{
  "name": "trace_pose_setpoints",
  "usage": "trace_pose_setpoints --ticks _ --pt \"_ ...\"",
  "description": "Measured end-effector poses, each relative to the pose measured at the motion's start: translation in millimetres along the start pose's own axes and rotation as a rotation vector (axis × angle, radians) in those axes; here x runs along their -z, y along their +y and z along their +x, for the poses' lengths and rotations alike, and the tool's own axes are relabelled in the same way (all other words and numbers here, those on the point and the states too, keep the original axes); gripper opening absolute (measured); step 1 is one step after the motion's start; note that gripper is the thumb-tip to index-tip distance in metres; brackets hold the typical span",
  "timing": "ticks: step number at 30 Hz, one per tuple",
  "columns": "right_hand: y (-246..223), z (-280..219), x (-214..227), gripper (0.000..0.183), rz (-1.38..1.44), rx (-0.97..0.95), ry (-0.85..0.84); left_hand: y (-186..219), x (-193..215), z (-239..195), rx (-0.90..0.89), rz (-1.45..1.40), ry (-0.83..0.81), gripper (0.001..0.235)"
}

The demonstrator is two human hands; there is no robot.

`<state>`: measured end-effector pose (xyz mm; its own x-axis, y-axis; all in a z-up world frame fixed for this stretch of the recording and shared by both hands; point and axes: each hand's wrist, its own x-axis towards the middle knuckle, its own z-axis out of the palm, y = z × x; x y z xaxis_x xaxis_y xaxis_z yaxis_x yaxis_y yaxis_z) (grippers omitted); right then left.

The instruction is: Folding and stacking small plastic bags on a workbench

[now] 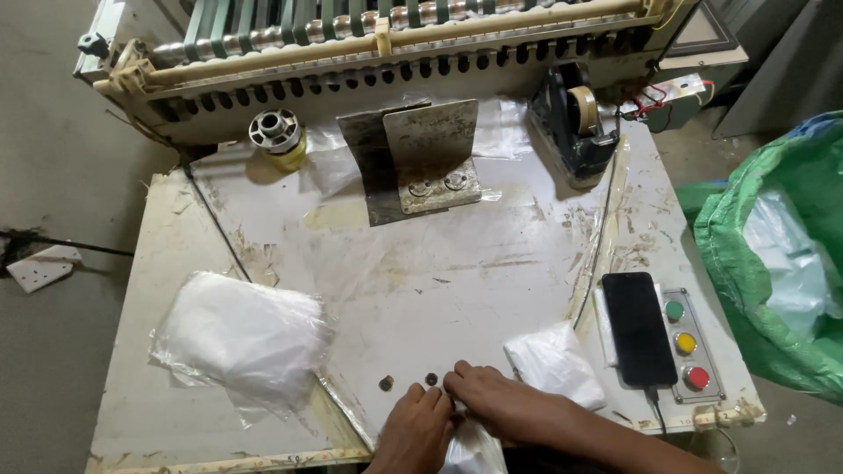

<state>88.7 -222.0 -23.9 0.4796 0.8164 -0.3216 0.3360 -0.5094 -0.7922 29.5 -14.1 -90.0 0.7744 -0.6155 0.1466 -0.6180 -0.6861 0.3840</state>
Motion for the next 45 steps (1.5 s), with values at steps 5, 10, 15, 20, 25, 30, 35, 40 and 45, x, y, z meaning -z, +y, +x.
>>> trace_pose_setpoints --ticks 5,10,15,20,25,30,35,40,45 --pt "19.3 19.5 -12.0 0.013 -0.414 0.123 0.361 3.8 63.3 25.8 0.206 -0.031 0.048 0.061" --pt "-27.6 -13.0 89.8 0.025 0.06 -0.006 0.349 -11.2 157.2 51.5 0.415 -0.947 -0.303 0.028" --pt "47.4 -41.2 207.2 0.053 0.44 -0.242 0.874 -1.7 174.7 55.8 0.401 -0.751 0.059 0.038" --pt "169.2 -56.2 283.1 0.03 0.106 -0.487 1.293 -25.9 93.1 31.9 -0.064 -0.007 0.219 0.044" --pt "169.9 -27.5 300.2 0.047 0.305 -0.633 1.104 2.8 65.8 36.8 -0.094 -0.059 0.336 0.031" --pt "201.1 -11.6 323.2 0.034 0.42 -0.677 1.117 16.2 63.1 49.7 -0.084 -0.118 0.405 0.027" --pt "177.0 -30.4 301.9 0.032 0.234 -0.186 1.347 25.8 62.5 49.9 -0.027 -0.129 0.418 0.026" --pt "224.3 -38.1 242.7 0.034 0.092 -0.626 1.266 32.4 55.5 55.6 0.037 -0.139 0.462 0.024" --pt "121.2 -44.4 177.7 0.037 -0.042 -0.532 1.202 42.2 49.4 67.1 -0.068 -0.101 0.478 0.025"
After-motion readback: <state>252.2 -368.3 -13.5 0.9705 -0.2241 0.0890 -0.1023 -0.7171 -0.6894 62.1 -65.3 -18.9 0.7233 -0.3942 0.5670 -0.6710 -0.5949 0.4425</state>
